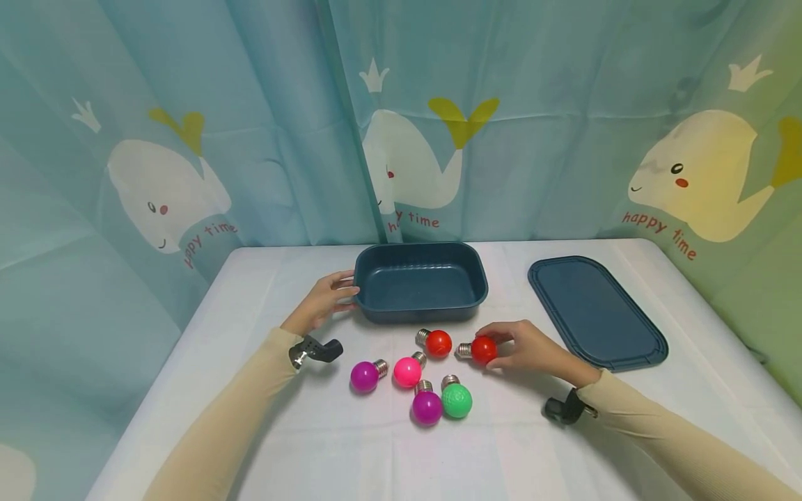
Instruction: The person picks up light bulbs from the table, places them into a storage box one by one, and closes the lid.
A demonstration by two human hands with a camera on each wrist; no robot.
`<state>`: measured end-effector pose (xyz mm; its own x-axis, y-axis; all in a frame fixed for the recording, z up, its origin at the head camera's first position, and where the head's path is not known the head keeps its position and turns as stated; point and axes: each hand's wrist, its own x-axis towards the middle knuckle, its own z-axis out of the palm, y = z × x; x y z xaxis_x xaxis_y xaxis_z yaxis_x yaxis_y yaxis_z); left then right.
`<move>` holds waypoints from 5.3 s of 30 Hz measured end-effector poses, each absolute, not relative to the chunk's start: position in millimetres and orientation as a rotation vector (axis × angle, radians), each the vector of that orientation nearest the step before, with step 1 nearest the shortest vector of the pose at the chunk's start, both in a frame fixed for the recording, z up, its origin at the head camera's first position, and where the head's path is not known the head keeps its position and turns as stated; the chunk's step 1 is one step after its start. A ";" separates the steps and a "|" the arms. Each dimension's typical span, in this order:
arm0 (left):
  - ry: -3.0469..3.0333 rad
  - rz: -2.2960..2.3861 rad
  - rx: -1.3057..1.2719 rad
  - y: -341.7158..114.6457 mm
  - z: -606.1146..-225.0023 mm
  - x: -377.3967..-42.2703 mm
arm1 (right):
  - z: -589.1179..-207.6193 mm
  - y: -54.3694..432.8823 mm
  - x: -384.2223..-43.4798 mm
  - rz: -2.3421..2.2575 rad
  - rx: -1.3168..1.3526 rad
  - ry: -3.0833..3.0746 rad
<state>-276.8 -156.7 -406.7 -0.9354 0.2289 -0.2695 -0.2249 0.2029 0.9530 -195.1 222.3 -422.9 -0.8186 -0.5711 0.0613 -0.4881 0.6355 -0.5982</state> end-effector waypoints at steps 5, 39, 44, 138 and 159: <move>2.134 1.795 0.029 -157.9 -407.0 -275.7 | -415.0 226.9 -195.5 -0.969 -0.938 2.712; 2.118 1.831 -0.004 -155.5 -407.7 -274.8 | -298.6 209.4 -256.7 -0.801 -1.004 2.757; 2.113 1.837 0.016 -156.2 -407.6 -273.5 | -296.9 194.8 -273.7 -0.853 -0.964 2.742; 2.111 1.848 0.004 -158.3 -407.9 -272.9 | -404.1 56.2 -378.6 -0.798 -0.909 2.599; 2.100 1.859 -0.022 -157.2 -405.5 -273.5 | -360.8 87.5 -359.6 -0.773 -0.969 2.612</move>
